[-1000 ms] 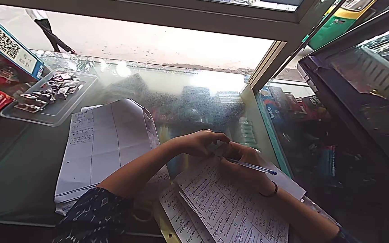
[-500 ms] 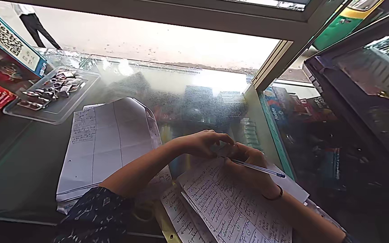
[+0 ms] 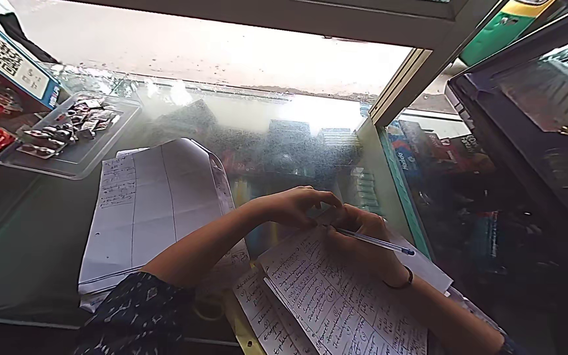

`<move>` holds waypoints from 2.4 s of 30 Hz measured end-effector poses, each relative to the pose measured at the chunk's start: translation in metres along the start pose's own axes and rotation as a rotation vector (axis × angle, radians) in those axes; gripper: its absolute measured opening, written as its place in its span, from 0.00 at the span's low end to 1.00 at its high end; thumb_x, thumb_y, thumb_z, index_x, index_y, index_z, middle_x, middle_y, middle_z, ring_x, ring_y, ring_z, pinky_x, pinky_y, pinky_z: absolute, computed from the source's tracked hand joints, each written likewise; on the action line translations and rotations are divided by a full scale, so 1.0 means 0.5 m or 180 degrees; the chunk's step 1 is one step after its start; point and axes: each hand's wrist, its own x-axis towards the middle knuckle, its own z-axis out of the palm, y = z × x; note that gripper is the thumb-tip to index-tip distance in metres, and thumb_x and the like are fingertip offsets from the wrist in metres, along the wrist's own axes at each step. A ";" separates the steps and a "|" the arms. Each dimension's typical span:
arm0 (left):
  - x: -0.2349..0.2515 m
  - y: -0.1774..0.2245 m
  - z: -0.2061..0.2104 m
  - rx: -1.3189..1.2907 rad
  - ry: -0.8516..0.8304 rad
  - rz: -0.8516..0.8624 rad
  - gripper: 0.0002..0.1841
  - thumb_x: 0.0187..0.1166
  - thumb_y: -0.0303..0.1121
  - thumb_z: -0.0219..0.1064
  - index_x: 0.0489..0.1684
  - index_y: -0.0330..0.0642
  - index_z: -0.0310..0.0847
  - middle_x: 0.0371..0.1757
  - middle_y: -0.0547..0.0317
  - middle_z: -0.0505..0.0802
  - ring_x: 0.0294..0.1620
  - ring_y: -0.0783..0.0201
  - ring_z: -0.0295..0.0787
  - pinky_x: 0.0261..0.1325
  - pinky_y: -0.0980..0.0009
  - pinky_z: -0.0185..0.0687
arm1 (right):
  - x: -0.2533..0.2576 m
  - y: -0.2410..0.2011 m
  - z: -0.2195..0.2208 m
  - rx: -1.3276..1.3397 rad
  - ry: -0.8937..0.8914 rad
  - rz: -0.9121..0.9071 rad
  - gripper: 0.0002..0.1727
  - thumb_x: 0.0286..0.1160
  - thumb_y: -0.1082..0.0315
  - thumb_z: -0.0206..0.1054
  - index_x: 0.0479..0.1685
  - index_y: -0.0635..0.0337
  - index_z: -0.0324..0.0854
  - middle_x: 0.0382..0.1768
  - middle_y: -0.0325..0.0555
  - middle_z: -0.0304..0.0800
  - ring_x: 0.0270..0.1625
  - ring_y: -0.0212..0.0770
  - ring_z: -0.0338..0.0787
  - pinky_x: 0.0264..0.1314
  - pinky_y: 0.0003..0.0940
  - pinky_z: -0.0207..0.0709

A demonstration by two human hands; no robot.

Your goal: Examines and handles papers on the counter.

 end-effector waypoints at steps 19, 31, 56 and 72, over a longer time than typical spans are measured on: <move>0.000 0.001 0.002 -0.0043 0.0004 -0.0044 0.25 0.71 0.18 0.71 0.72 0.37 0.80 0.52 0.40 0.91 0.50 0.50 0.84 0.57 0.53 0.76 | -0.001 -0.004 0.001 0.0038 0.0131 0.0042 0.05 0.54 0.68 0.71 0.23 0.49 0.80 0.18 0.21 0.80 0.21 0.12 0.76 0.23 0.10 0.68; -0.002 0.002 0.002 -0.0056 0.0027 -0.0012 0.25 0.71 0.18 0.71 0.71 0.36 0.80 0.50 0.41 0.91 0.50 0.51 0.83 0.57 0.54 0.75 | -0.001 -0.002 0.003 -0.0021 0.0159 0.0067 0.04 0.54 0.67 0.71 0.23 0.49 0.80 0.18 0.21 0.80 0.21 0.12 0.76 0.23 0.11 0.67; 0.002 0.001 -0.003 -0.0030 -0.0074 -0.0100 0.26 0.72 0.19 0.70 0.74 0.37 0.79 0.49 0.41 0.91 0.48 0.52 0.84 0.54 0.55 0.76 | 0.006 0.019 -0.016 -0.0084 0.0217 -0.0297 0.03 0.56 0.68 0.71 0.24 0.53 0.81 0.23 0.24 0.84 0.25 0.09 0.78 0.27 0.08 0.69; 0.011 -0.021 0.020 -0.0188 0.0552 -0.0124 0.13 0.72 0.20 0.71 0.54 0.33 0.86 0.57 0.45 0.90 0.43 0.62 0.88 0.47 0.67 0.84 | 0.003 0.012 -0.010 -0.0422 0.0338 -0.0215 0.05 0.56 0.65 0.71 0.23 0.55 0.81 0.20 0.27 0.82 0.23 0.11 0.75 0.26 0.10 0.65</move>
